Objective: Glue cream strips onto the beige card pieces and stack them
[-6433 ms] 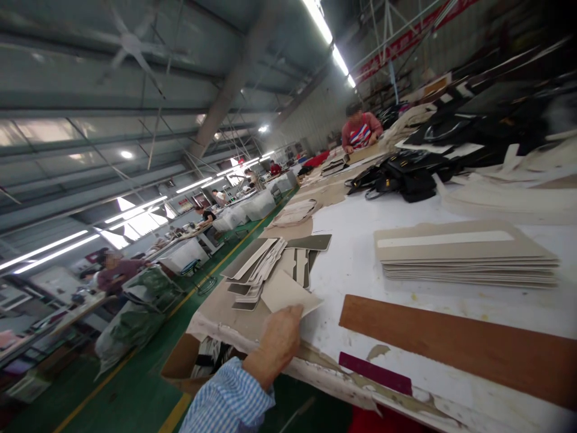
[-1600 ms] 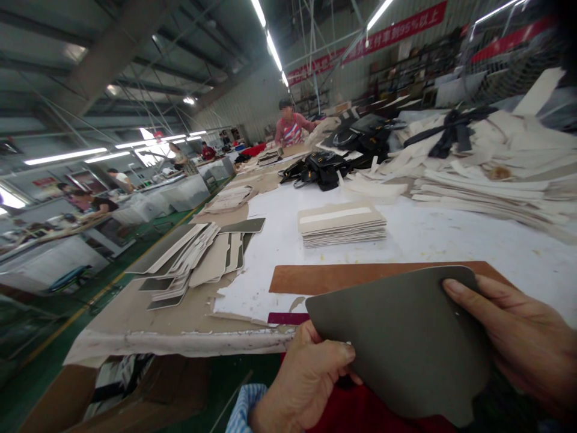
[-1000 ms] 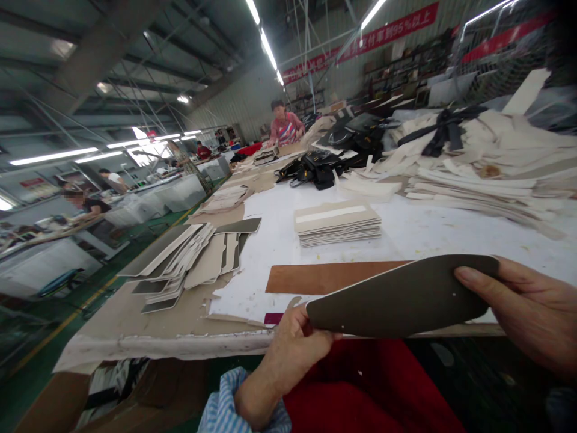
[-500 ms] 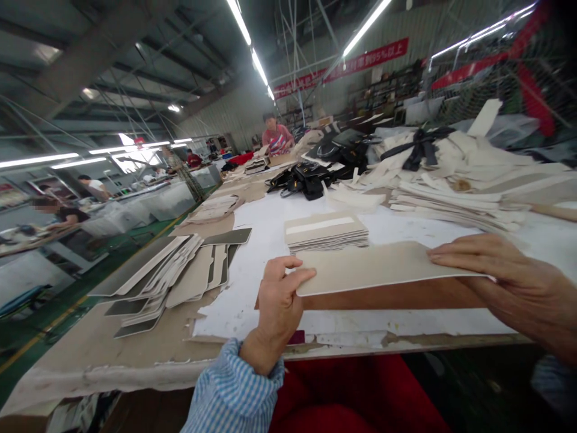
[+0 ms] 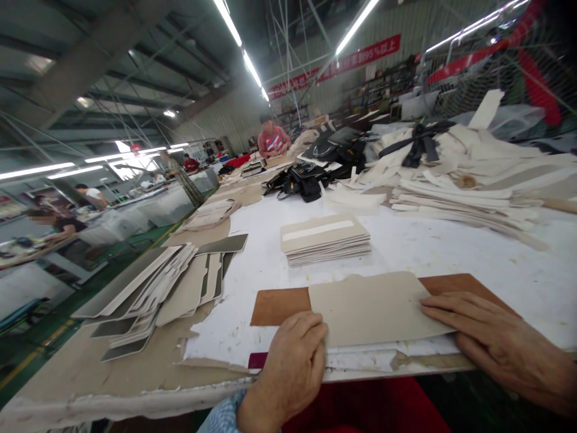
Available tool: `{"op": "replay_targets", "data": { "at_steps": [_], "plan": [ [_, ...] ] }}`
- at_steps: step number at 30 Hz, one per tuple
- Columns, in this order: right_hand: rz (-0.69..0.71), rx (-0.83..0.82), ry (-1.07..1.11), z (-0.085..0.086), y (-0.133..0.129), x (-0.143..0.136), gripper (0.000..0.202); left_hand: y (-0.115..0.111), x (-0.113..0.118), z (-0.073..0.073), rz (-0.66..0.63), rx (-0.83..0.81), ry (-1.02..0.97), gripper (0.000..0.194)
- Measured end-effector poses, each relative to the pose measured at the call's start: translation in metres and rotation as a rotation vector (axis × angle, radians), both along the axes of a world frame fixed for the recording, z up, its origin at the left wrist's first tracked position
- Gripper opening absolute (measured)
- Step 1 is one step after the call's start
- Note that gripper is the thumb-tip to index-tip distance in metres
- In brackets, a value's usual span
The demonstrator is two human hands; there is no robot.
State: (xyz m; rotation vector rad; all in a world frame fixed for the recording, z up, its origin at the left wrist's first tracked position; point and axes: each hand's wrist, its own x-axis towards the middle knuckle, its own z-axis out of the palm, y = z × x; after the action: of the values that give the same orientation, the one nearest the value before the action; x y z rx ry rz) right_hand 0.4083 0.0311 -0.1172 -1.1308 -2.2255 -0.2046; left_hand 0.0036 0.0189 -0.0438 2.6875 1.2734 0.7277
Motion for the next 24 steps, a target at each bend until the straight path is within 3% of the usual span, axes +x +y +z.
{"op": "replay_targets", "data": {
  "at_steps": [3,10,24],
  "plan": [
    [0.025,0.048,-0.006,0.002,-0.001,-0.002,0.041,-0.003,0.004,-0.001,0.013,0.016,0.009,0.029],
    [0.060,0.131,-0.024,0.023,-0.007,-0.013,0.041,0.003,0.001,-0.008,0.024,0.124,0.027,0.030],
    [0.037,0.102,0.021,0.031,-0.011,-0.022,0.042,0.011,-0.006,-0.008,-0.059,0.226,-0.023,0.014]
  ]
}}
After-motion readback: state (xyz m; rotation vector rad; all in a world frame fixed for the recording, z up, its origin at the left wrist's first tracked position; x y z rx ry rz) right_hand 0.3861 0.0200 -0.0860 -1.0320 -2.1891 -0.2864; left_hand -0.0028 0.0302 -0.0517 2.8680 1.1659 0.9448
